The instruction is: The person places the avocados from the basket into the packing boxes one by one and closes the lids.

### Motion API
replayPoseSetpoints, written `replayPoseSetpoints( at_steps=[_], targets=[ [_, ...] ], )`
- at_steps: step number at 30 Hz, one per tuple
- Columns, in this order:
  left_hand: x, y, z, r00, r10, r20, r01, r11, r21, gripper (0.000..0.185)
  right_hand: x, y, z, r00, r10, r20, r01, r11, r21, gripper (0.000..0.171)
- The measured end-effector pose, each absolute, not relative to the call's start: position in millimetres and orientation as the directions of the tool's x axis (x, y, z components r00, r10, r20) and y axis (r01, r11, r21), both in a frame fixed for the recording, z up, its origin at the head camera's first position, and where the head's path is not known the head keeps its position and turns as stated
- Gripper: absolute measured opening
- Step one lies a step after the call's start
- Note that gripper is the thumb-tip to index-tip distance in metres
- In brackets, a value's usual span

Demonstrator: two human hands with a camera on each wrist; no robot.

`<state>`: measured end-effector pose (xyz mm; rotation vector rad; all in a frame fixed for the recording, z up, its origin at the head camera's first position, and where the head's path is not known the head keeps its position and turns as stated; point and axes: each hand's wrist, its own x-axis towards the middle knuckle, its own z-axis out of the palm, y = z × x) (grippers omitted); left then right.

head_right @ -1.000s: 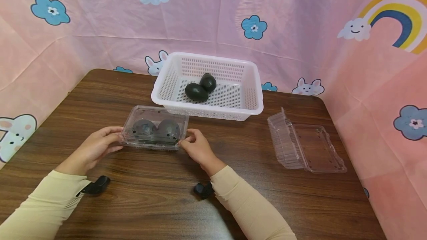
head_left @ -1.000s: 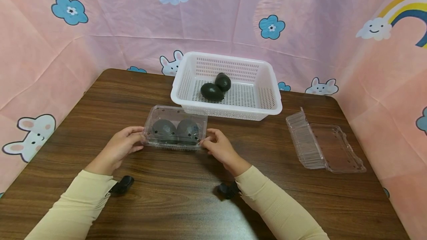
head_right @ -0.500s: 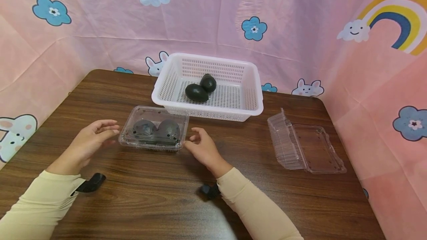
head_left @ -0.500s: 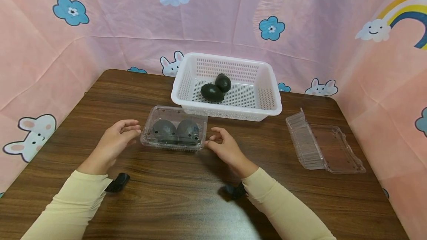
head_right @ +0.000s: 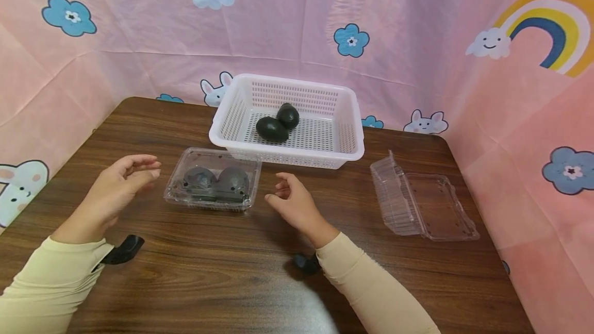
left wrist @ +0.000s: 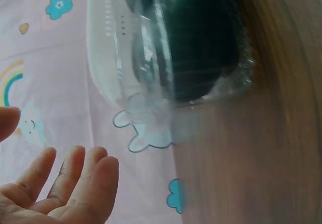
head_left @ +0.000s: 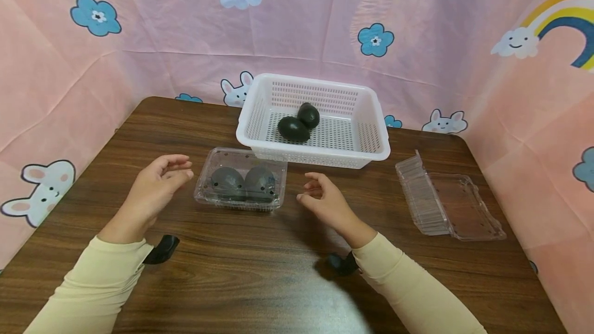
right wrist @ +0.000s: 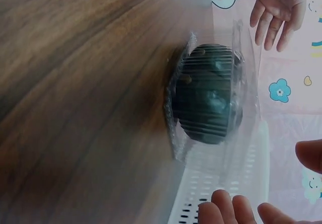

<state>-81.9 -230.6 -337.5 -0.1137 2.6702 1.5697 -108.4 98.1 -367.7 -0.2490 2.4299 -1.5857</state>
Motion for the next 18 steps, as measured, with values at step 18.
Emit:
replayPoseSetpoints(
  at_steps=[18],
  targets=[
    [-81.5, -193.3, -306.4, -0.998, 0.059, -0.008, 0.020, 0.459, 0.888, 0.049, -108.2, 129.0, -327.0, -0.957, -0.285, -0.044, -0.112, 0.508, -0.854, 0.062]
  ],
)
